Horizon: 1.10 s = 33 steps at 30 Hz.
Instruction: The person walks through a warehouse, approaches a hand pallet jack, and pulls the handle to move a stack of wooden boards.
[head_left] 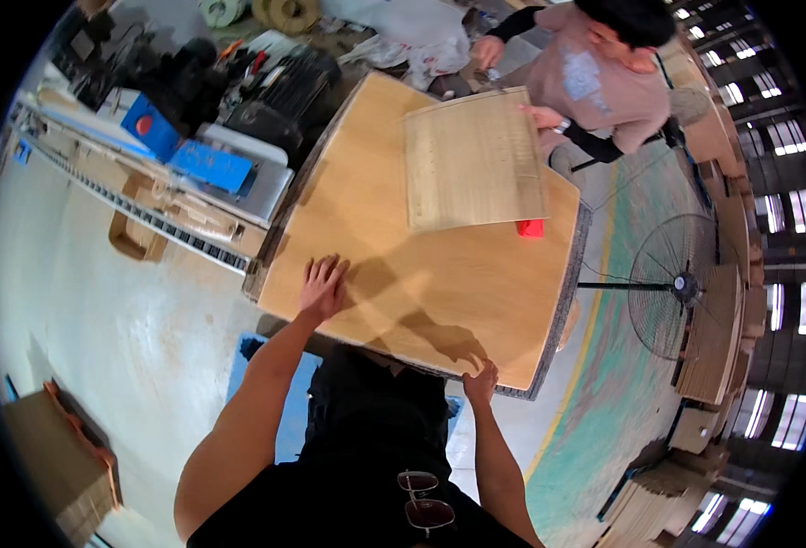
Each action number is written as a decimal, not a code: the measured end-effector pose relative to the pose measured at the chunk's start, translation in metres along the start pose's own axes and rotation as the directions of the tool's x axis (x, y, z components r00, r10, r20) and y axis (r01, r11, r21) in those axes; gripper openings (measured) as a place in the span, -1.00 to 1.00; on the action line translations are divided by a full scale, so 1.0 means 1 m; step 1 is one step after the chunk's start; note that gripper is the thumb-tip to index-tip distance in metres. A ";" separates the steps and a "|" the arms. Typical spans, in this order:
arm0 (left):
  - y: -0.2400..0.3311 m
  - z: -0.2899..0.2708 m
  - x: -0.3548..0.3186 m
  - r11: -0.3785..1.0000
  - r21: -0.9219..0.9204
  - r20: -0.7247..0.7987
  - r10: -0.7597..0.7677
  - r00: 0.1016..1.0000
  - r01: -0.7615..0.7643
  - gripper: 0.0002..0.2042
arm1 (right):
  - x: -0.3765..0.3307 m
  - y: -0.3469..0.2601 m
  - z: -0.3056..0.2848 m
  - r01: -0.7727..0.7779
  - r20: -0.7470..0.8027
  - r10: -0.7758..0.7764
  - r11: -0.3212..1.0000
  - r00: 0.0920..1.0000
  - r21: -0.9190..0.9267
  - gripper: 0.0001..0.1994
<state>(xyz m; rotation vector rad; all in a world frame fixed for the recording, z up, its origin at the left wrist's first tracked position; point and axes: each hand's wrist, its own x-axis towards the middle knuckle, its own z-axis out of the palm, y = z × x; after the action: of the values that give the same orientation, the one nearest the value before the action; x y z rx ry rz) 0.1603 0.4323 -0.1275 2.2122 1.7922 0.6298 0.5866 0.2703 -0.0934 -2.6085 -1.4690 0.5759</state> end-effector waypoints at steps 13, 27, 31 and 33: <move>-0.007 0.005 0.001 0.997 -0.052 0.028 -0.056 0.998 0.057 -0.56 | 0.061 0.001 0.007 -0.141 -0.007 0.140 0.985 0.990 -0.096 0.15; 0.000 0.010 0.005 0.999 -0.003 0.049 -0.051 0.997 0.052 -0.59 | 0.055 -0.009 0.006 -0.081 0.223 0.112 0.986 0.968 -0.145 0.32; 0.001 0.009 0.005 0.999 -0.018 0.035 -0.044 0.998 0.045 -0.58 | 0.056 -0.001 0.011 -0.061 0.179 0.083 0.990 0.980 -0.129 0.30; 0.002 0.008 0.005 0.999 -0.023 0.036 -0.042 0.998 0.043 -0.57 | 0.057 -0.004 0.010 -0.082 0.202 0.104 0.990 0.974 -0.114 0.31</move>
<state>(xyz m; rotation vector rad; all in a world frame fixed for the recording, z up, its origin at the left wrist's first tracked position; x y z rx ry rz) 0.1668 0.4377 -0.1328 2.1501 1.7996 0.5966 0.6062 0.3188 -0.1177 -2.7840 -1.4757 0.8262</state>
